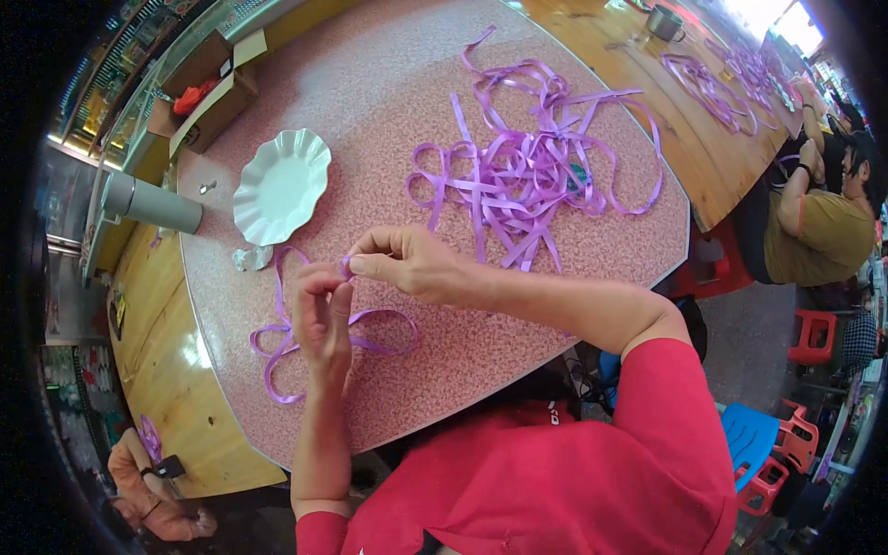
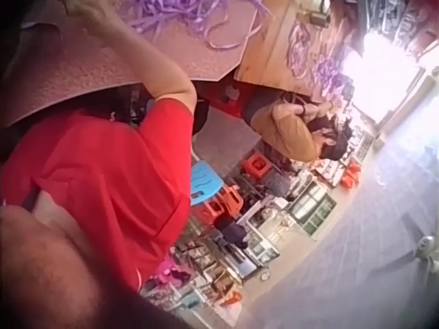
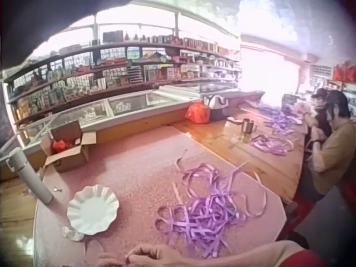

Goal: Tying knots or decorative loops in long purple ribbons while sitting at a workstation.

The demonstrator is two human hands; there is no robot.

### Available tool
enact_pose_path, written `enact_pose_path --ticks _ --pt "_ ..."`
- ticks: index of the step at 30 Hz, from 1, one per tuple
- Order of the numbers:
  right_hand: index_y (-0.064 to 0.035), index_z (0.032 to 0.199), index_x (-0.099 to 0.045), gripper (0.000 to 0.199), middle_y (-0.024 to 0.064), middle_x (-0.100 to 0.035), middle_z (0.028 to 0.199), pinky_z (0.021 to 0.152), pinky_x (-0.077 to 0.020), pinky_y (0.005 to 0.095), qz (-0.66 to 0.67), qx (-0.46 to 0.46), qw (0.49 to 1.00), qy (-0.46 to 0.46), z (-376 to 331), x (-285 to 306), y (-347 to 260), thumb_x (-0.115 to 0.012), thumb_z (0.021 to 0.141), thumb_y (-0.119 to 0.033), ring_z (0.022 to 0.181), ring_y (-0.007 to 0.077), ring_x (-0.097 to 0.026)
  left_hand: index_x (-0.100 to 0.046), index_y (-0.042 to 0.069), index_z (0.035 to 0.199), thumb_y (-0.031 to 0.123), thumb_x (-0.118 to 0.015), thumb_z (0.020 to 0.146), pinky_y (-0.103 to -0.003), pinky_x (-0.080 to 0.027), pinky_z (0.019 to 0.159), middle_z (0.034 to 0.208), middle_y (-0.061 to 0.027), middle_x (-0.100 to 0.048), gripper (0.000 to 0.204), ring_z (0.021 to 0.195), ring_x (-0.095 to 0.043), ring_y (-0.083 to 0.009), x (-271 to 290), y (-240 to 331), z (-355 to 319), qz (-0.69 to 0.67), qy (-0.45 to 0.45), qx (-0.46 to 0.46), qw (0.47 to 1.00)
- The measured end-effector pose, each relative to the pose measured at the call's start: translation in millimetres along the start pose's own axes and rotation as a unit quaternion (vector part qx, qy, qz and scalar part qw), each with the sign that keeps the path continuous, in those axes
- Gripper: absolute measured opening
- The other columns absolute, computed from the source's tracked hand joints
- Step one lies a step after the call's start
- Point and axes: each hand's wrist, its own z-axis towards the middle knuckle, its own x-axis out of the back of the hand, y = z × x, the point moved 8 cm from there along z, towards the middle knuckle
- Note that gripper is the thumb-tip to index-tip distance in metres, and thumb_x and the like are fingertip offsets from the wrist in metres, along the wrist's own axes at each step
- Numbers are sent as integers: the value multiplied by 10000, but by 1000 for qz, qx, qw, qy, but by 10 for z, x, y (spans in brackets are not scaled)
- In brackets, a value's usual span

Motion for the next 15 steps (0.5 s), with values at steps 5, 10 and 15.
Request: enact_pose_path --ticks 5,10,15 --pt "-29 1035 -643 154 -3 -586 868 569 -417 214 -150 171 974 5 -53 -42 -177 -631 955 -160 713 60 -537 -550 41 1039 112 -594 983 -248 -448 717 951 -22 -565 101 818 -529 -92 -110 -335 -127 -325 -16 237 915" --pt "-35 1002 -661 151 69 -620 896 584 -488 271 -351 339 873 8 -169 -140 -396 -704 861 -72 746 150 -627 -566 38 1040 118 -620 970 -241 -452 705 926 -26 -598 119 769 -536 -88 -136 -359 -110 -400 16 267 877" --pt "-57 997 -676 234 70 -618 894 551 -505 311 -455 420 785 19 -249 -214 -411 -745 773 -44 719 218 -640 -597 41 1059 97 -644 950 -236 -461 681 924 -33 -622 131 763 -558 -85 -73 -409 -136 -366 35 268 891"
